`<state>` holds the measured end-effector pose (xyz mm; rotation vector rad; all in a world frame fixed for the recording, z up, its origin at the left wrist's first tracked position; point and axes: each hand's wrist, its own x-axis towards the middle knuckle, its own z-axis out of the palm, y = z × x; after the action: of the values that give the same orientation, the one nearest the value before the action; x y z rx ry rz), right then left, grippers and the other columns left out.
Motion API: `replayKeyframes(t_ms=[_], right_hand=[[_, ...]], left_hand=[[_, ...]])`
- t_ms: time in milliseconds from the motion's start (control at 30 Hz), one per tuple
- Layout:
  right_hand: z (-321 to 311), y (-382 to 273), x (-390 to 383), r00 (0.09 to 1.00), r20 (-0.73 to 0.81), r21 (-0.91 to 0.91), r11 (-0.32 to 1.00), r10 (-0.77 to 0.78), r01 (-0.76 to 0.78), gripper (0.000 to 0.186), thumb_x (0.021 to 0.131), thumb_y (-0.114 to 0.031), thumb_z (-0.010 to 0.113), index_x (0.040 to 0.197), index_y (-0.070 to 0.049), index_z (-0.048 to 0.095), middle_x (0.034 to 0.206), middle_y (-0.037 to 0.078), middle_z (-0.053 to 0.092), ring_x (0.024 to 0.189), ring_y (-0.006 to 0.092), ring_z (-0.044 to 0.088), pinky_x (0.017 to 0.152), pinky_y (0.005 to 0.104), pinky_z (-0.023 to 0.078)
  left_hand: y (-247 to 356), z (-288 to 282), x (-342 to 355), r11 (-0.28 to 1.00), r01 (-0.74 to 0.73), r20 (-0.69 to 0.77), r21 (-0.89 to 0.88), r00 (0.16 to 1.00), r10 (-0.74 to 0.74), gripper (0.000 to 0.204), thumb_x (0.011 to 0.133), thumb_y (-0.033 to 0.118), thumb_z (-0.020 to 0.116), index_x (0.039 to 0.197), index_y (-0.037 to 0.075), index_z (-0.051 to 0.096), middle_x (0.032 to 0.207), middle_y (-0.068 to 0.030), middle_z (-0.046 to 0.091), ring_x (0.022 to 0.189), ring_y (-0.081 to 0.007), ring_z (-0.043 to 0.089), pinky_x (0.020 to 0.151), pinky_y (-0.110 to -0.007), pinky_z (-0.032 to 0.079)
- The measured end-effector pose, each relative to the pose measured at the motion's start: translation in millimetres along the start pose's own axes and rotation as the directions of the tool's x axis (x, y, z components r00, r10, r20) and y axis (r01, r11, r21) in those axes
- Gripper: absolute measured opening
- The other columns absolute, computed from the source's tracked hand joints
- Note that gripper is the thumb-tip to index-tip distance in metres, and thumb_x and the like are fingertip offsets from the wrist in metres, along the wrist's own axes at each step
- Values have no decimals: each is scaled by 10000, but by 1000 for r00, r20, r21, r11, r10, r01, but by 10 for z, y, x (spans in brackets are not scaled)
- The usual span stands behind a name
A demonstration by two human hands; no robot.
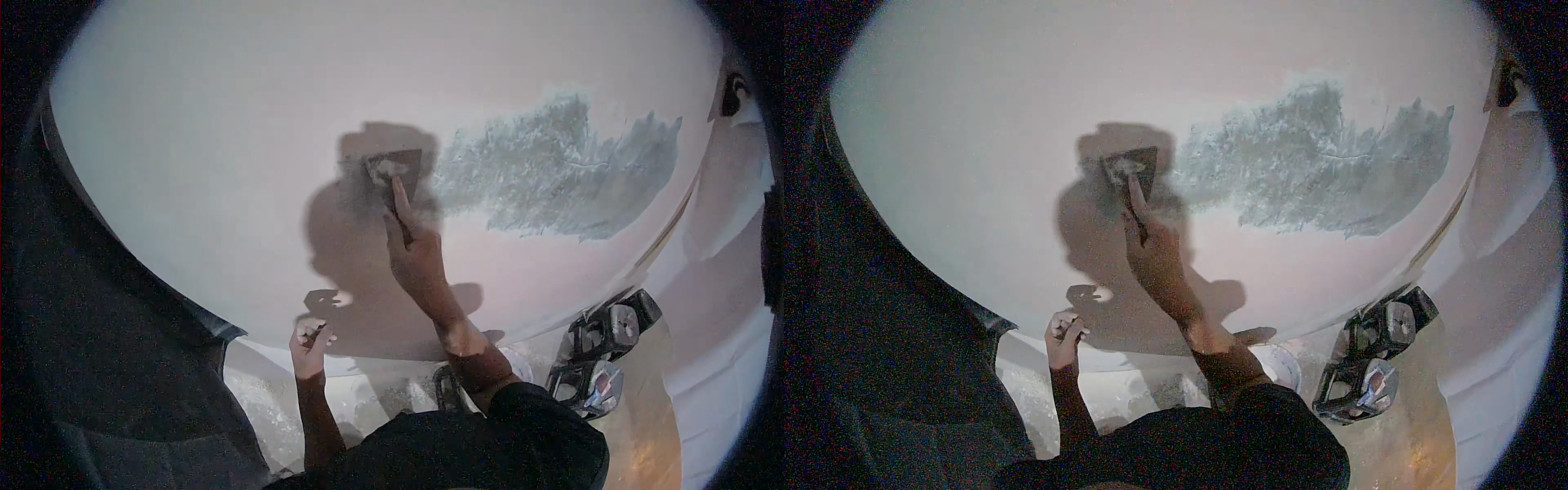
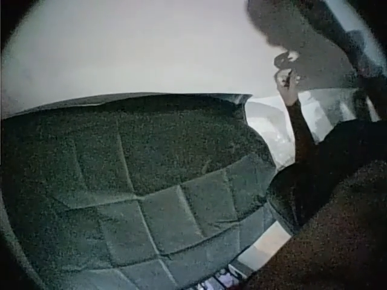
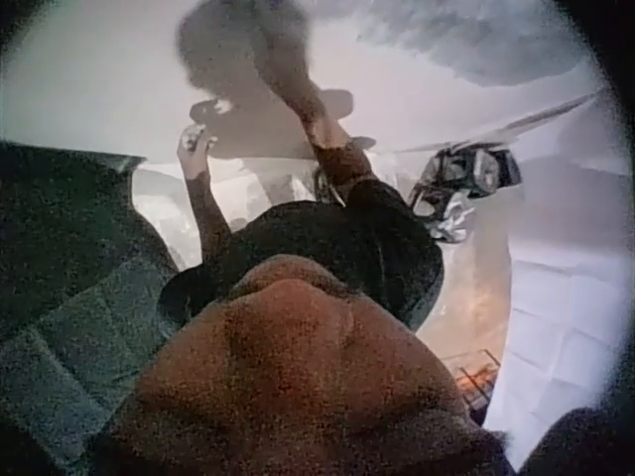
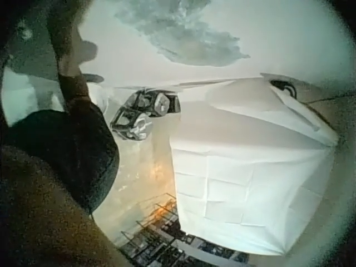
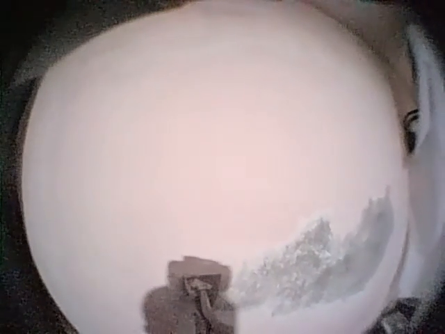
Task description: Patching and smoothing a damaged section of a wall using a putty knife and filler.
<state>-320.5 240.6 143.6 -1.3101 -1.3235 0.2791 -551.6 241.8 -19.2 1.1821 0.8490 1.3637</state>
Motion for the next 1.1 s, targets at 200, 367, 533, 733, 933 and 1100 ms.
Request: replayKeyframes(t_ms=[200,367,533,733,933,1100], right_hand=[[-78,932,-306,945,-195,-215,951,-264,221,500,958,-150,515,1433,-135,362,618,114,297,526,87,338,473,267,359],[-813,481,24,968,-207,114,986,141,-120,474,975,-240,492,1423,-124,390,578,-25,450,501,73,417,485,246,397],[-712,1319,-392,957,-288,-64,998,-20,2,406,973,-268,498,1353,-123,498,578,-2,468,498,82,437,482,257,402],[-1812,656,190,952,-184,66,969,244,-236,392,952,-316,515,1282,-104,536,649,111,587,598,226,594,566,369,466],[-2080,1673,-374,980,-196,-223,975,-23,-22,366,951,-183,511,1304,-85,516,901,229,659,776,378,642,690,419,490],[-2933,1377,233,960,-228,-88,986,-160,143,407,952,-193,521,1353,-145,472,832,211,617,737,242,596,664,368,465]], left_hand=[[2,-50,-66,999,-34,16,-29,999,35,116,853,58,658,915,64,560,775,-19,569,652,-107,564,582,-238,454],[-68,-5,-100,1000,-18,-40,-7,999,17,105,869,87,653,923,85,563,730,7,561,643,-90,559,560,-227,425],[-15,442,-142,999,-25,23,38,999,24,85,880,69,627,929,74,556,737,1,560,648,-98,563,559,-231,417],[69,953,-291,1000,-27,72,7,997,26,100,853,5,633,908,54,564,773,-15,580,660,-109,575,593,-228,428],[-77,1642,-624,999,-32,69,2,997,31,102,848,18,636,913,54,567,769,-12,570,644,-112,575,581,-231,439],[-47,2324,-1063,997,-10,43,75,999,7,96,867,96,654,870,92,558,746,3,564,644,-97,537,583,-232,409]])
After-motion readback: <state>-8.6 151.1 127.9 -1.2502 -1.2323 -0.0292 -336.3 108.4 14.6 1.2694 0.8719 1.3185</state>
